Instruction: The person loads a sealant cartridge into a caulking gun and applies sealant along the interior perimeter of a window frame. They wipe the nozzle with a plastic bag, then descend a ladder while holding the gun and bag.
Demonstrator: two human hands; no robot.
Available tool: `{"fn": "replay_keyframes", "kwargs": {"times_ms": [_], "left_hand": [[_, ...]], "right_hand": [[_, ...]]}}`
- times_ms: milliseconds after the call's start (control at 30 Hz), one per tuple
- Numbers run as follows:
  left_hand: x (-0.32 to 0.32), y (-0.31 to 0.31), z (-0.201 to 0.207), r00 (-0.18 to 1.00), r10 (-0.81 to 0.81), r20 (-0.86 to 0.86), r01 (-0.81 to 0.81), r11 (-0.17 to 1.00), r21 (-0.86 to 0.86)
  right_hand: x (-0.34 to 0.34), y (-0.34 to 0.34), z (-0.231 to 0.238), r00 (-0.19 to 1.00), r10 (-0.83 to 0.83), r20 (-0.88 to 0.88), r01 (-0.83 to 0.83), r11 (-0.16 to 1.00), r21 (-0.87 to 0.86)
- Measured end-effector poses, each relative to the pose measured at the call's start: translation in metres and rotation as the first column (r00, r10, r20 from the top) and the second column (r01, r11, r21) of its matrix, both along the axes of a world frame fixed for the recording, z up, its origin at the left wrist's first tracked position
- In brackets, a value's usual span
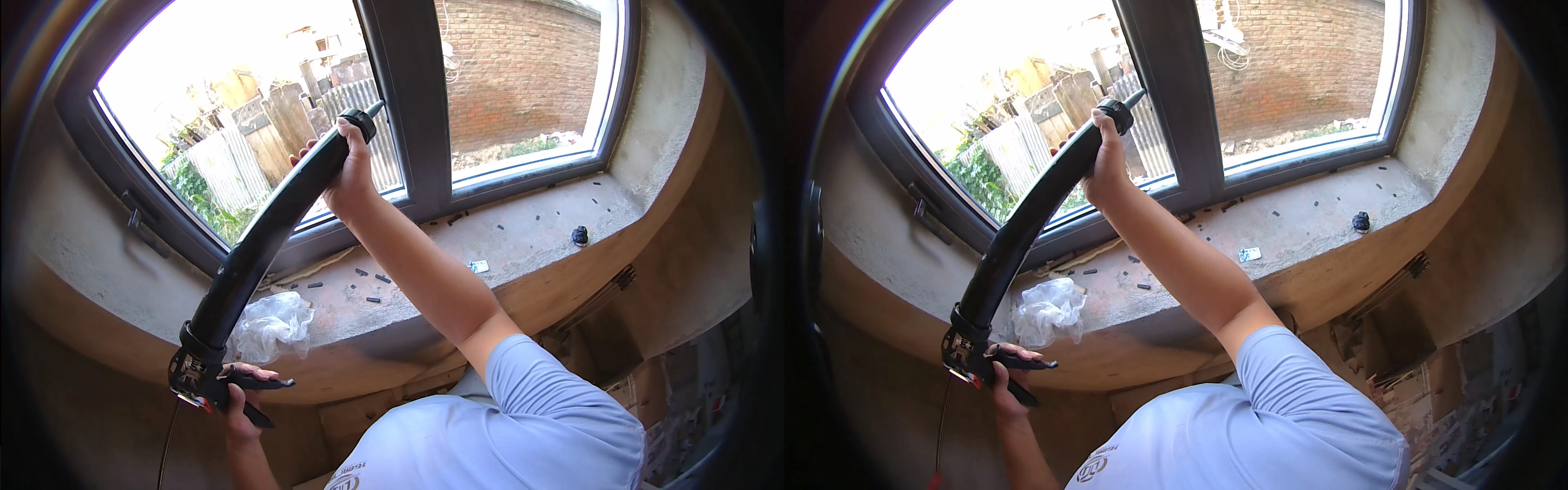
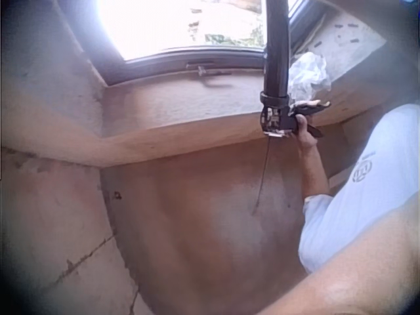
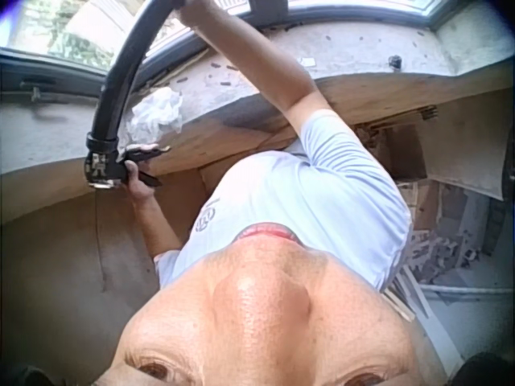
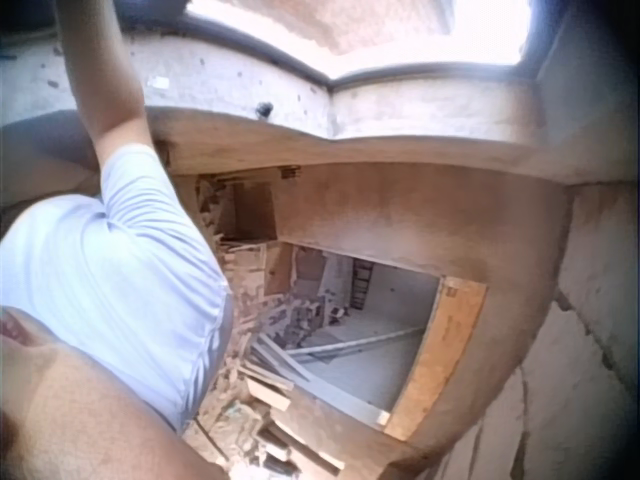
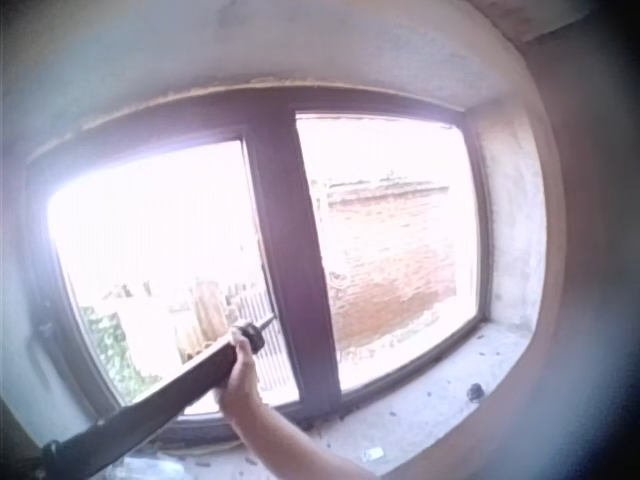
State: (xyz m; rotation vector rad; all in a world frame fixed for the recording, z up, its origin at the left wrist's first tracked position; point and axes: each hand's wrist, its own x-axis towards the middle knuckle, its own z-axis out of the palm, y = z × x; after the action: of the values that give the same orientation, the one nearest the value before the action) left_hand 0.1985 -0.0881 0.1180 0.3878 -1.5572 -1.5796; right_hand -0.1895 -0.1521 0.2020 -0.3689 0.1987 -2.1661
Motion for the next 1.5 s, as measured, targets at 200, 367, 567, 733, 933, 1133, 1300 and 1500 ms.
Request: {"fn": "replay_keyframes", "kwargs": {"times_ms": [200,367,567,733,933,1133,1300,1500], "left_hand": [[-0.005,0.004,0.014,0.997,0.08,-0.002,-0.08,0.996,0.029],[0.003,-0.007,0.02,0.999,-0.038,0.026,0.04,0.996,-0.075],[0.006,-0.011,0.009,1.0,0.004,0.008,-0.004,1.0,0.002],[0.009,-0.016,0.009,1.0,-0.025,0.01,0.024,1.0,0.016],[0.009,-0.018,0.004,1.0,0.006,0.007,-0.006,1.0,0.025],[0.008,-0.021,0.008,0.998,-0.037,0.041,0.038,0.999,-0.028],[0.006,-0.018,0.006,0.997,0.069,0.03,-0.07,0.998,0.011],[0.008,-0.024,0.01,0.998,-0.051,0.037,0.053,0.997,-0.059]], "right_hand": [[0.002,-0.003,0.005,0.998,0.015,0.069,-0.013,1.0,-0.023],[0.002,-0.003,0.007,0.994,0.039,0.105,-0.036,0.999,-0.031],[0.001,-0.006,0.005,0.997,0.017,0.075,-0.015,1.0,-0.02],[0.002,-0.007,0.005,0.997,0.012,0.072,-0.01,1.0,-0.021],[0.003,-0.007,0.004,0.999,-0.009,0.039,0.011,0.999,-0.035],[0.001,-0.01,0.003,0.999,0.005,0.051,-0.003,1.0,-0.03],[0.001,-0.009,0.003,0.999,0.01,0.048,-0.008,1.0,-0.03],[0.004,-0.006,0.006,0.999,-0.011,0.046,0.013,1.0,-0.026]]}}
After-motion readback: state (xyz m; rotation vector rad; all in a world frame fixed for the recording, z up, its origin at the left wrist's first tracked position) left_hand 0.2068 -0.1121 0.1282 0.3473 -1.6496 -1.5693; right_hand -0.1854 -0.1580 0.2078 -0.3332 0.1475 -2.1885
